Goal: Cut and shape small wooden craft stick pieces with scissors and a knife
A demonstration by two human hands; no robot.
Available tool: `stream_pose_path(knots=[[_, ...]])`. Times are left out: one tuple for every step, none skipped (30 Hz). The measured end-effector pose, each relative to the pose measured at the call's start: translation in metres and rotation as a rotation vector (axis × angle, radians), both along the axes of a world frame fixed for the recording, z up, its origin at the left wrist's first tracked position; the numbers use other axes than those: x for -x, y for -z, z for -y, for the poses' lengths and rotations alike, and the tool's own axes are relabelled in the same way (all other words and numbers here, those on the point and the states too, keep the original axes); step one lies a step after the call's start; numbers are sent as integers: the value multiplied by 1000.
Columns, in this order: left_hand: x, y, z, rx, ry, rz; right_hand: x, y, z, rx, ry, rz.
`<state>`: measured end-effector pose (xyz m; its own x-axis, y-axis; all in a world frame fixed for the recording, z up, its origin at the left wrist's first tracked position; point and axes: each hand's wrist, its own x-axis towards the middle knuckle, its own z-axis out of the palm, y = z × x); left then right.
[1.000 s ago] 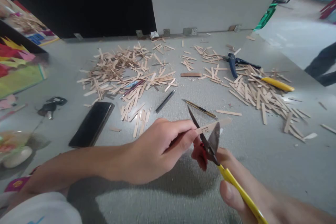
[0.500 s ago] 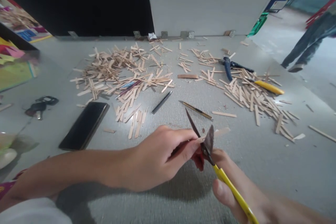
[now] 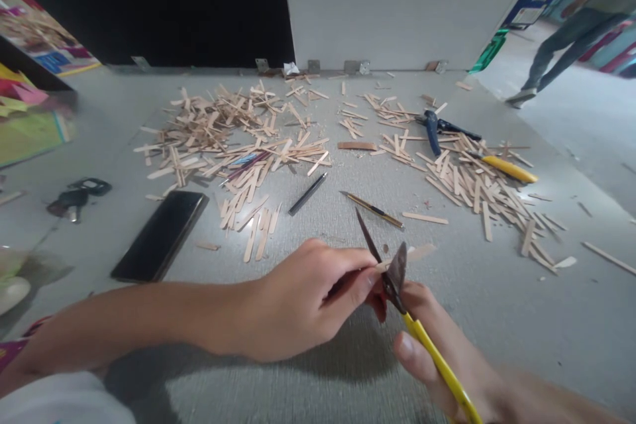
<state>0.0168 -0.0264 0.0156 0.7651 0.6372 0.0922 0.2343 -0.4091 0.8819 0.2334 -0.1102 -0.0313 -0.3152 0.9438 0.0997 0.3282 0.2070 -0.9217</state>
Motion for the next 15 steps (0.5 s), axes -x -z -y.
stream_pose_path(knots=[[0, 0, 0, 5, 7, 2, 2, -1, -1, -7, 12, 2], [0, 0, 0, 13, 14, 2, 5, -2, -1, -7, 20, 2], [0, 1, 0, 26, 22, 1, 7, -3, -1, 2, 24, -2], [0, 0, -1, 43, 32, 1, 9, -4, -1, 13, 27, -12], [0, 0, -1, 61, 39, 0, 10, -4, -1, 24, 30, -23], [0, 0, -1, 80, 46, 0, 11, -4, -1, 31, 35, -33], [-1, 0, -1, 96, 50, -1, 12, -4, 0, 35, 36, -42], [-1, -1, -1, 109, 52, -2, 13, -3, 0, 40, 39, -46], [-1, -1, -1, 118, 52, 0, 13, -2, 1, 44, 47, -46], [-1, -1, -2, 125, 52, 3, 13, -1, 2, 50, 52, -41], [-1, 0, -2, 130, 52, 7, 13, 0, 3, 55, 60, -33], [-1, 0, -2, 133, 53, 12, 13, 0, 4, 57, 73, -25], [-2, 0, -2, 137, 55, 15, 13, 1, 4, 58, 81, -18], [-2, 0, -2, 141, 59, 20, 13, 1, 5, 60, 86, -16], [-2, 1, -2, 144, 62, 22, 13, 0, 5, 65, 87, -16]])
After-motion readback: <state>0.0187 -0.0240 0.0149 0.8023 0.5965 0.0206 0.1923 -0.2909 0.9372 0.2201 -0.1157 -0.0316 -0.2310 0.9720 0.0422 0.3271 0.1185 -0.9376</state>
